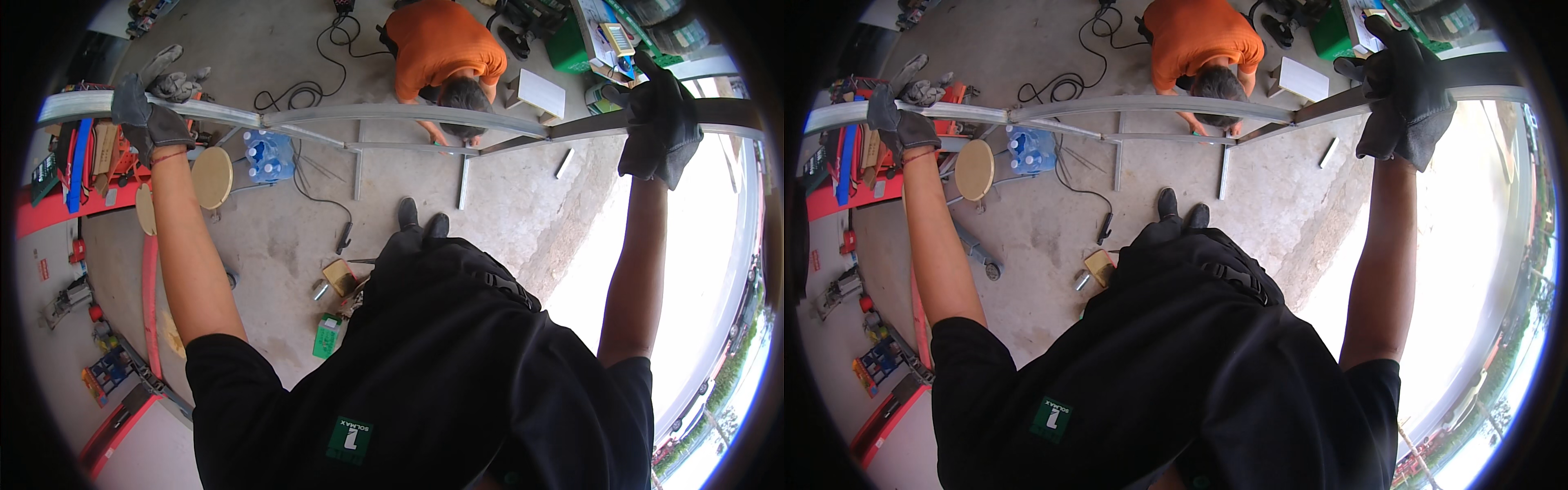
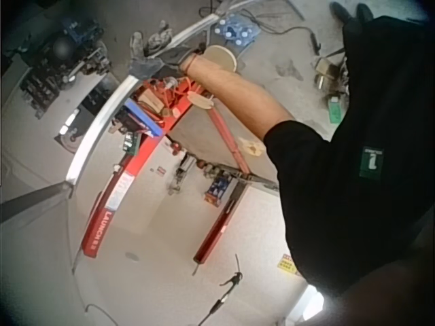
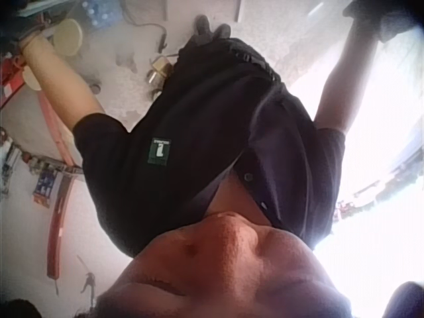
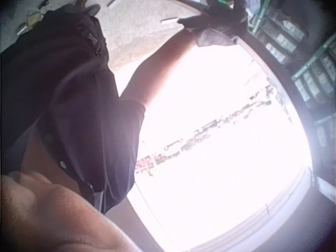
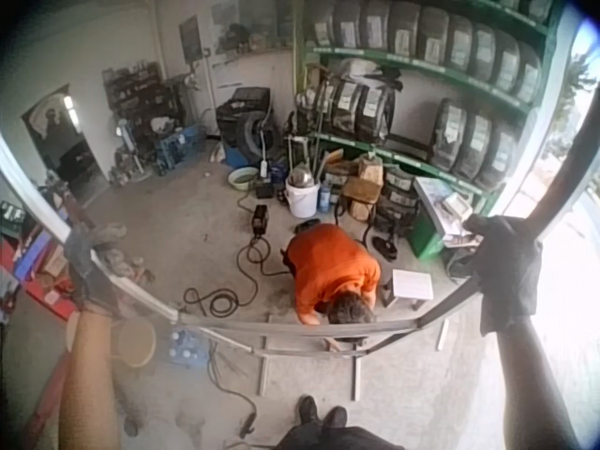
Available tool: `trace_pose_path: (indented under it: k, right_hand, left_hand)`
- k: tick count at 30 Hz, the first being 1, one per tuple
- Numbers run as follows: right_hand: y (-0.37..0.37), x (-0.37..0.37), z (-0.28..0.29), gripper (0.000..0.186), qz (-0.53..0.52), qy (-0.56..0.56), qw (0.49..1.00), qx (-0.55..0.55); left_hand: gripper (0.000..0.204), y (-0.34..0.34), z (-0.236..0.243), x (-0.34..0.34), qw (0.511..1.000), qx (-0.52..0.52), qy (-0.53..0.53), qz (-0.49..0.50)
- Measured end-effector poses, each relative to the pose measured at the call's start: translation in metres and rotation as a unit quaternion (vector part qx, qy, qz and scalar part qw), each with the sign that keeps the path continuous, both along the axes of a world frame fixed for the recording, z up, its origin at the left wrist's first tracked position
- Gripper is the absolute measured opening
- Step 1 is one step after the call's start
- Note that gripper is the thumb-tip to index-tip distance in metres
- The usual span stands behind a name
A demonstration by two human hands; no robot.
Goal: The person sits on the floor and welds a metal frame using a welding torch, creating bright sparks. After finishing the weld, the person stands up, lifts the frame, and positions it upright while another person assists in holding and aligning the structure.
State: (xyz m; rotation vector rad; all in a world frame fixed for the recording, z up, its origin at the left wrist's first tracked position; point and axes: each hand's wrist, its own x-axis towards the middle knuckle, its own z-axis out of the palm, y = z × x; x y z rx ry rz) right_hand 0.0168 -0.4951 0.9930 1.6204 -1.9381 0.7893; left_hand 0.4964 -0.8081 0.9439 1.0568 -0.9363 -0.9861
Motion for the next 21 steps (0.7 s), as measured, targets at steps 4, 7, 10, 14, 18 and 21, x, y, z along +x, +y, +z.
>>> trace_pose_path:
  k: [4, 7, 10, 14, 18, 21]
  right_hand:
    - [-0.002, -0.005, -0.003, 0.049, 0.008, -0.005, 1.0, -0.004]
    - [-0.001, -0.007, -0.005, 0.048, 0.012, -0.022, 1.0, -0.01]
    - [0.004, -0.002, -0.003, 0.046, -0.009, -0.074, 0.997, 0.0]
    - [0.009, -0.01, -0.008, 0.045, 0.0, -0.167, 0.986, -0.011]
    - [0.011, -0.02, -0.01, 0.045, -0.005, -0.437, 0.898, -0.047]
    - [0.012, -0.022, -0.013, 0.042, -0.011, -0.435, 0.898, -0.061]
  left_hand:
    - [0.05, 0.004, 0.016, 0.014, 0.993, 0.004, -0.023, -0.114]
    - [0.049, 0.001, 0.02, 0.021, 0.981, 0.002, -0.045, -0.187]
    - [0.041, -0.005, 0.012, 0.022, 0.979, -0.039, -0.108, -0.167]
    - [0.035, -0.01, 0.005, 0.029, 0.969, -0.072, -0.18, -0.151]
    - [0.036, -0.013, 0.001, 0.032, 0.956, -0.115, -0.252, -0.1]
    - [0.053, 0.001, 0.008, 0.014, 0.902, -0.215, -0.374, -0.017]
